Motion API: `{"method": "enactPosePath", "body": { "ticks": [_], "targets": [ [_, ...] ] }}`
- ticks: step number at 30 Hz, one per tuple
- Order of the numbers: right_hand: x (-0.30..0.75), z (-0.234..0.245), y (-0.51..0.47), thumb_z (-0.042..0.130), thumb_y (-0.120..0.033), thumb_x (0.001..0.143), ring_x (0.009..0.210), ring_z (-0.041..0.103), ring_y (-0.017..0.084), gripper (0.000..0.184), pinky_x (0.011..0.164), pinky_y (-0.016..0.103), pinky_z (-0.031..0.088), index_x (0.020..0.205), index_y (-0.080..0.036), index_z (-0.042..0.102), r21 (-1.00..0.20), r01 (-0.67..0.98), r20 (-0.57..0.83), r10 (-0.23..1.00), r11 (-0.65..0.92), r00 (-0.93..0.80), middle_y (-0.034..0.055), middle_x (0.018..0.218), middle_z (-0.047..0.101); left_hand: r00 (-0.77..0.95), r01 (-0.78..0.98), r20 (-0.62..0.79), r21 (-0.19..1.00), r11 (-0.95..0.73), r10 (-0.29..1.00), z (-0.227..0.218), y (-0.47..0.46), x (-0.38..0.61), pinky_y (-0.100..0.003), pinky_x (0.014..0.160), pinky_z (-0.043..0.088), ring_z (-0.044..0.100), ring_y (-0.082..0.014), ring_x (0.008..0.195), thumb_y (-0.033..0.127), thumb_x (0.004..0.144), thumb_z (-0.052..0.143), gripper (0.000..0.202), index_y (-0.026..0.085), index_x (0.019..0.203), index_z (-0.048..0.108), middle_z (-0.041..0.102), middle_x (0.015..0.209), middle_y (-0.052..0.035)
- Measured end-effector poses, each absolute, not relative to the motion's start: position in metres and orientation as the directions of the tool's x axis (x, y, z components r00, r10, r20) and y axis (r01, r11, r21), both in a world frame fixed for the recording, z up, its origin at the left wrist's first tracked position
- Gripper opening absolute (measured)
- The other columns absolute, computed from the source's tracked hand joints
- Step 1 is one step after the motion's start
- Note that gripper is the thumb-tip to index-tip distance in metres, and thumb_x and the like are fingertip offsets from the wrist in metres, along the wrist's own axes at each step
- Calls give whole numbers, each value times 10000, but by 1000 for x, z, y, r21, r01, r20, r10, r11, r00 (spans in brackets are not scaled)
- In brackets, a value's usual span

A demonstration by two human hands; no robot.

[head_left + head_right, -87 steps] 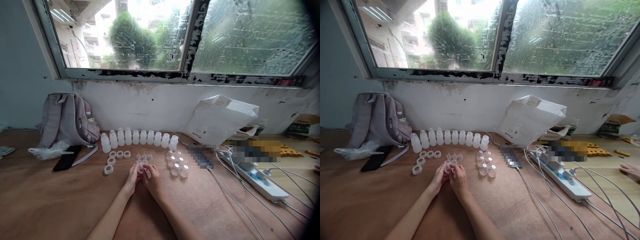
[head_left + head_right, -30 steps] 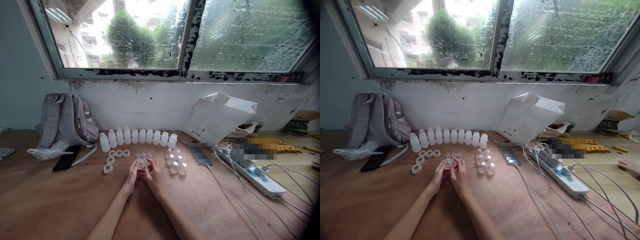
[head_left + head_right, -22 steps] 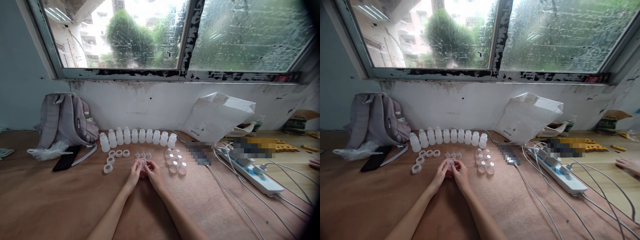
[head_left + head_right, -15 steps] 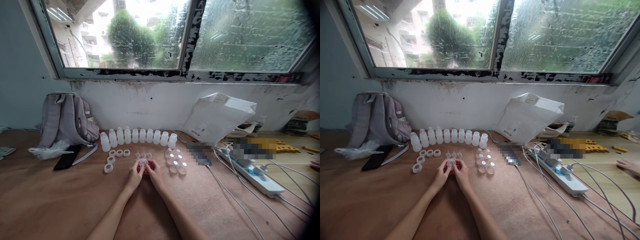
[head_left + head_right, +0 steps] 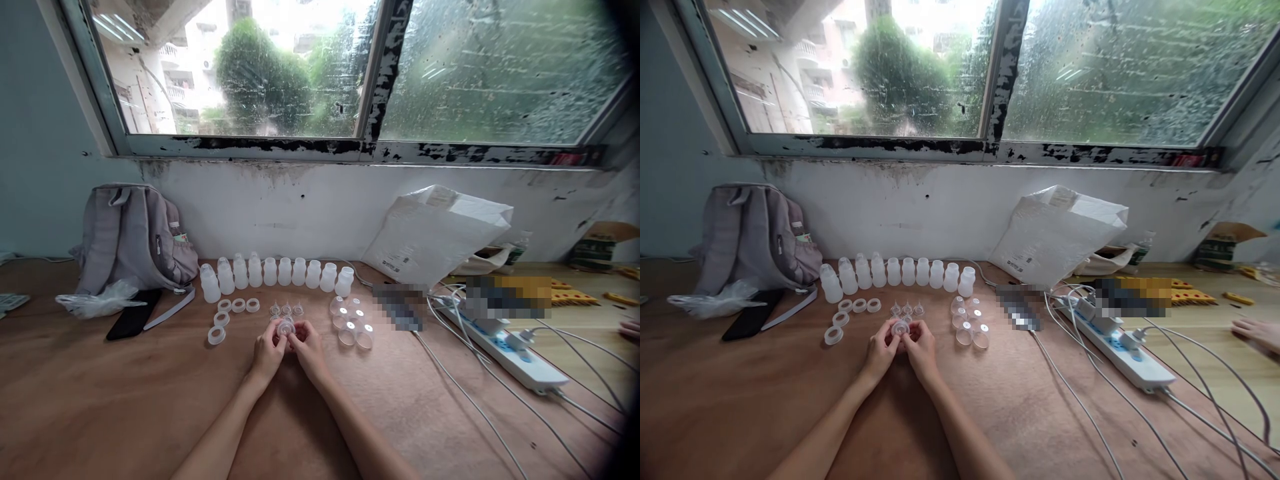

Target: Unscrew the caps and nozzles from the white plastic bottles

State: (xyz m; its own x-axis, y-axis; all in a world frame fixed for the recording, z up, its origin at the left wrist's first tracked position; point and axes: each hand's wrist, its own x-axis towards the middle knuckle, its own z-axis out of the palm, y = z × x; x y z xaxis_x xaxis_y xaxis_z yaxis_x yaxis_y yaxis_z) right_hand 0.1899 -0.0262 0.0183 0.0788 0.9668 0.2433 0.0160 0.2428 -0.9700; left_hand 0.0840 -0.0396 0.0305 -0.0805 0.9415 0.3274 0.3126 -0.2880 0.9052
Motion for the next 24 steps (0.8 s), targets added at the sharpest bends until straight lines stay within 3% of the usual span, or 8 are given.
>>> {"method": "enactPosePath", "body": {
  "ticks": [5, 11, 24],
  "targets": [
    [190, 18, -26, 551, -262, 640, 475, 513, 114, 127, 390, 206, 409, 721, -176, 502, -976, 9, 216, 974, 216, 69, -13, 604, 572, -93, 289, 292, 923, -255, 952, 31, -39, 85, -255, 680, 449, 599, -174, 708, 197, 681, 506, 230, 225, 900, 571, 649, 799, -21],
    [191, 23, -27, 526, -362, 702, 482, 525, 113, 248, 398, 217, 439, 859, -170, 517, -978, -41, 203, 979, 203, 4, 1, 659, 576, -51, 295, 293, 918, -266, 955, 34, -39, 83, -253, 668, 445, 595, -172, 698, 346, 762, 451, 258, 211, 943, 578, 653, 793, -38],
    [190, 29, -30, 498, -484, 711, 362, 404, 81, 308, 327, 190, 327, 720, -181, 553, -978, -26, 209, 978, 209, -2, -44, 477, 481, -110, 371, 328, 889, -268, 938, 36, -42, 85, -218, 550, 374, 543, -148, 565, 393, 783, 409, 263, 192, 781, 578, 603, 630, -15]
  ]
}}
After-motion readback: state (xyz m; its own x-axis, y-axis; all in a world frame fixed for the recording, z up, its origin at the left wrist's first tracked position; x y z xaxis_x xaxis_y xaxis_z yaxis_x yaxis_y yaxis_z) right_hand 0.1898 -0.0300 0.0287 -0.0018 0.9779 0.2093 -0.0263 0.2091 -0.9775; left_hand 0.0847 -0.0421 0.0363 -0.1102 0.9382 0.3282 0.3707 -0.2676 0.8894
